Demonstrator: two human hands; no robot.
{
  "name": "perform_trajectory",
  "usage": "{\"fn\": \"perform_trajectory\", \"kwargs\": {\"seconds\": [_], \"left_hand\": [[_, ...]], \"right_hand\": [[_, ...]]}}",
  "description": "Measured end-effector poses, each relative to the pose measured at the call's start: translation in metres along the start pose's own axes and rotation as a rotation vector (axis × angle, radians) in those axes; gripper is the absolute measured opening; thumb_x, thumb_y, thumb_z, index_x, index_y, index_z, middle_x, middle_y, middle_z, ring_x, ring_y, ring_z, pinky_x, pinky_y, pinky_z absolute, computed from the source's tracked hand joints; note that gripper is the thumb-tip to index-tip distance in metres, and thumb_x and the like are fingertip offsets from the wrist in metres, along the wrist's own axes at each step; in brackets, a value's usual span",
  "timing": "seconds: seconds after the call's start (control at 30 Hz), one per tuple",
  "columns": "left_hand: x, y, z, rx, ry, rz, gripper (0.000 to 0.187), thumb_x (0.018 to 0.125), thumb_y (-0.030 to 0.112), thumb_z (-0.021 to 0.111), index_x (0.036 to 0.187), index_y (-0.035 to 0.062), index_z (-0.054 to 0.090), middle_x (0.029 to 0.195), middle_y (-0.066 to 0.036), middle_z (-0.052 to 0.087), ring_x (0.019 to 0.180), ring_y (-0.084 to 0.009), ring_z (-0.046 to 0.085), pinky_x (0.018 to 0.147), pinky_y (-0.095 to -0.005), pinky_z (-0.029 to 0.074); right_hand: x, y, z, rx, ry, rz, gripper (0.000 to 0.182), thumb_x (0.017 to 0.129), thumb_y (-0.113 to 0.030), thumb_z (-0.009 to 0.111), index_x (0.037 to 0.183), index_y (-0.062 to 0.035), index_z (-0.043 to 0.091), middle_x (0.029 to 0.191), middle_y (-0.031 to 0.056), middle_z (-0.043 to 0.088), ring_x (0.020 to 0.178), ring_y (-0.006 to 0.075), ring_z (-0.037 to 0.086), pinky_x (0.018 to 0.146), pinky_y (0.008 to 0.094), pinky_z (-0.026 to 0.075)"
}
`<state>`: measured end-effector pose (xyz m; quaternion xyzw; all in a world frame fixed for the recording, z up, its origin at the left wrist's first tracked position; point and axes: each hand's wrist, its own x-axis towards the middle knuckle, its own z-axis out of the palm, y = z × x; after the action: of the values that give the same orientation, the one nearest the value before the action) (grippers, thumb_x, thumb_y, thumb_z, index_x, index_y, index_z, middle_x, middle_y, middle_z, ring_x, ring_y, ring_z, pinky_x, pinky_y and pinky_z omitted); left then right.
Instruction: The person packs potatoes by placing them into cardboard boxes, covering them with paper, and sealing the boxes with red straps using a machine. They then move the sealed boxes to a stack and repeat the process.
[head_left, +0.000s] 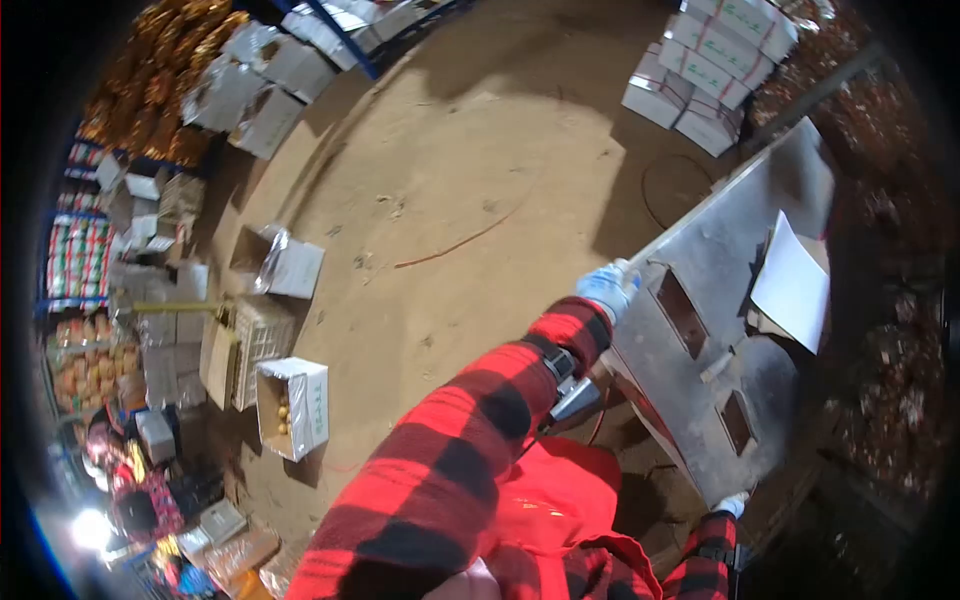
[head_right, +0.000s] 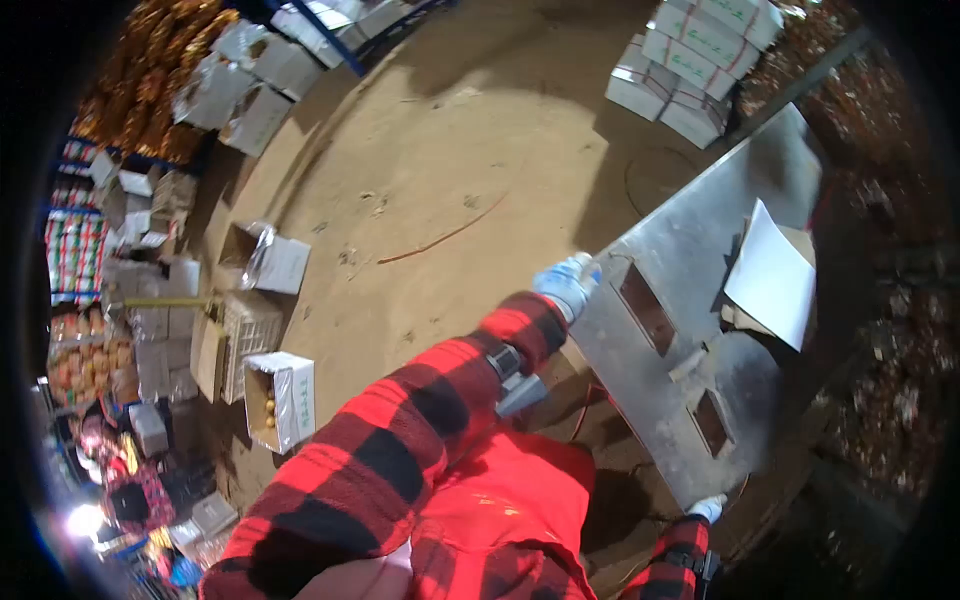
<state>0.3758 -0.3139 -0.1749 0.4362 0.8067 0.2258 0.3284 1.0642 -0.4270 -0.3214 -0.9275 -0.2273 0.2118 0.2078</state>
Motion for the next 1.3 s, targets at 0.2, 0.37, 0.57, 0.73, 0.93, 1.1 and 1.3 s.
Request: {"fn": "perform_trajectory", "kwargs": {"seconds": [0.2, 0.37, 0.57, 0.73, 0.93, 1.1, 1.3], "left_hand": [[0.088, -0.031, -0.058, 0.078, -0.105, 0.03, 0.038, 0.089, 0.043, 0.042, 0.106, 0.0132, 0.057, 0.102, -0.015, 0.062, 0.095, -0.0334, 0.058, 0.083, -0.0415, 0.045], [0.164, -0.04, -0.111, 0.227, -0.106, 0.153, 0.05, 0.091, 0.045, 0.029, 0.101, 0.008, 0.061, 0.104, -0.015, 0.063, 0.098, -0.0327, 0.059, 0.084, -0.0438, 0.045], [0.26, -0.042, -0.181, 0.284, -0.252, 0.201, 0.048, 0.093, 0.039, 0.025, 0.109, 0.0096, 0.059, 0.112, -0.016, 0.059, 0.105, -0.032, 0.055, 0.09, -0.0433, 0.042], [0.313, -0.031, -0.224, 0.349, -0.248, 0.345, 0.047, 0.093, 0.035, 0.024, 0.105, 0.0084, 0.06, 0.11, -0.019, 0.058, 0.106, -0.0353, 0.053, 0.091, -0.0439, 0.04], [0.388, -0.014, -0.262, 0.352, -0.305, 0.357, 0.057, 0.092, 0.044, 0.022, 0.111, 0.0048, 0.059, 0.115, -0.019, 0.057, 0.113, -0.0358, 0.049, 0.098, -0.0415, 0.035], [0.462, -0.037, -0.253, 0.412, -0.357, 0.508, 0.061, 0.092, 0.05, 0.021, 0.11, 0.0068, 0.06, 0.113, -0.02, 0.058, 0.11, -0.0369, 0.051, 0.095, -0.0427, 0.038], [0.505, -0.045, -0.285, 0.311, -0.41, 0.584, 0.062, 0.093, 0.051, 0.024, 0.111, 0.0029, 0.058, 0.113, -0.018, 0.059, 0.111, -0.0323, 0.052, 0.094, -0.0383, 0.038]], "right_hand": [[-0.173, -0.064, 0.043, -0.421, 0.138, 0.24, 0.077, 0.091, -0.059, 0.021, 0.111, 0.0063, 0.056, 0.112, 0.0251, 0.058, 0.101, 0.0432, 0.055, 0.085, 0.0474, 0.046], [-0.264, -0.063, 0.088, -0.062, 0.061, 0.294, 0.082, 0.088, -0.063, 0.021, 0.118, 0.0062, 0.052, 0.112, 0.0251, 0.058, 0.102, 0.0422, 0.055, 0.086, 0.0434, 0.046], [-0.355, -0.108, 0.147, -0.041, 0.072, 0.327, 0.075, 0.091, -0.058, 0.026, 0.117, 0.0076, 0.052, 0.111, 0.0226, 0.059, 0.099, 0.0378, 0.057, 0.085, 0.04, 0.046], [-0.468, -0.159, 0.163, 0.004, 0.094, 0.345, 0.07, 0.093, -0.054, 0.03, 0.119, 0.0082, 0.05, 0.115, 0.0237, 0.056, 0.101, 0.0358, 0.056, 0.088, 0.039, 0.044], [-0.586, -0.257, 0.178, 0.022, 0.204, 0.333, 0.07, 0.092, -0.054, 0.034, 0.116, 0.0096, 0.05, 0.116, 0.0278, 0.054, 0.107, 0.0384, 0.052, 0.091, 0.0408, 0.042], [-0.652, -0.302, 0.216, 0.117, 0.351, 0.351, 0.068, 0.092, -0.052, 0.035, 0.111, 0.0114, 0.05, 0.112, 0.0302, 0.055, 0.104, 0.0392, 0.053, 0.089, 0.042, 0.042], [-0.7, -0.336, 0.261, -0.008, 0.454, 0.396, 0.067, 0.092, -0.053, 0.032, 0.106, 0.0101, 0.052, 0.107, 0.0311, 0.055, 0.102, 0.0435, 0.052, 0.088, 0.045, 0.041]]}}
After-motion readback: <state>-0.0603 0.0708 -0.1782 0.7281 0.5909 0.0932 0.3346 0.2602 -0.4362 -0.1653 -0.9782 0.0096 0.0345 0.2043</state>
